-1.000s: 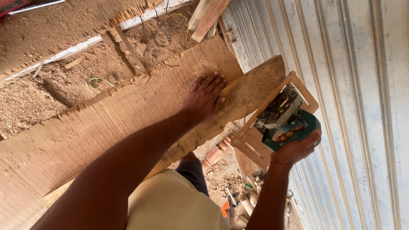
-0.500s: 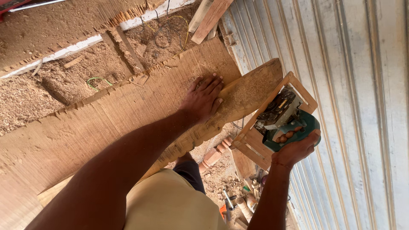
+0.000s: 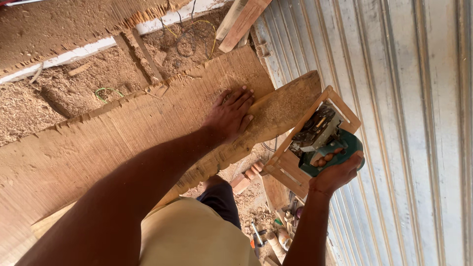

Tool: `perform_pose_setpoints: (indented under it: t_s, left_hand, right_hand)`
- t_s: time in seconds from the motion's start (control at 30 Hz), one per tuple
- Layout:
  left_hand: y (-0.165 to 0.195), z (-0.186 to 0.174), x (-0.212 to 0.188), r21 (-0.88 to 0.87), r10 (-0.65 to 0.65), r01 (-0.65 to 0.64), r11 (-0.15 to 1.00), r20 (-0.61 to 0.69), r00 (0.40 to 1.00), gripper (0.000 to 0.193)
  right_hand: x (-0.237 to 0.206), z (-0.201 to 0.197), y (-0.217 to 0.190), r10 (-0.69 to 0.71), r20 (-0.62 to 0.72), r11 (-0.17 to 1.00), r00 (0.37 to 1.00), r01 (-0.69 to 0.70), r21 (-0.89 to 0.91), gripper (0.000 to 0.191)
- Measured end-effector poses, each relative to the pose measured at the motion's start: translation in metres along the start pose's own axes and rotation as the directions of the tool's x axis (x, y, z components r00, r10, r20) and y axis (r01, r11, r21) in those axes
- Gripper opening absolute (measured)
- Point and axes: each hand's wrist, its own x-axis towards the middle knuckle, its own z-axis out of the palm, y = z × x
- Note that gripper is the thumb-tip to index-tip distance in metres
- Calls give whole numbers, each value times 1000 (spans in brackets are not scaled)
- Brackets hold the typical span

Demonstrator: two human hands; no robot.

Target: The person uses a handheld router with a wooden guide jig to cut a decorative scalloped edge along a long plank. They repeatedly guide the router along the plank's edge, pausing briefly to reposition the workpiece and continue the cut.

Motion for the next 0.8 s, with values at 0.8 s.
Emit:
perform_pose_setpoints:
  t_s: [0.8]
  left_hand:
    - [-1,3,1,-11,16,-16,1000,-11,1000,63]
  right_hand:
    - [27,-12,-1,73,75,997,995,-72,-15,54]
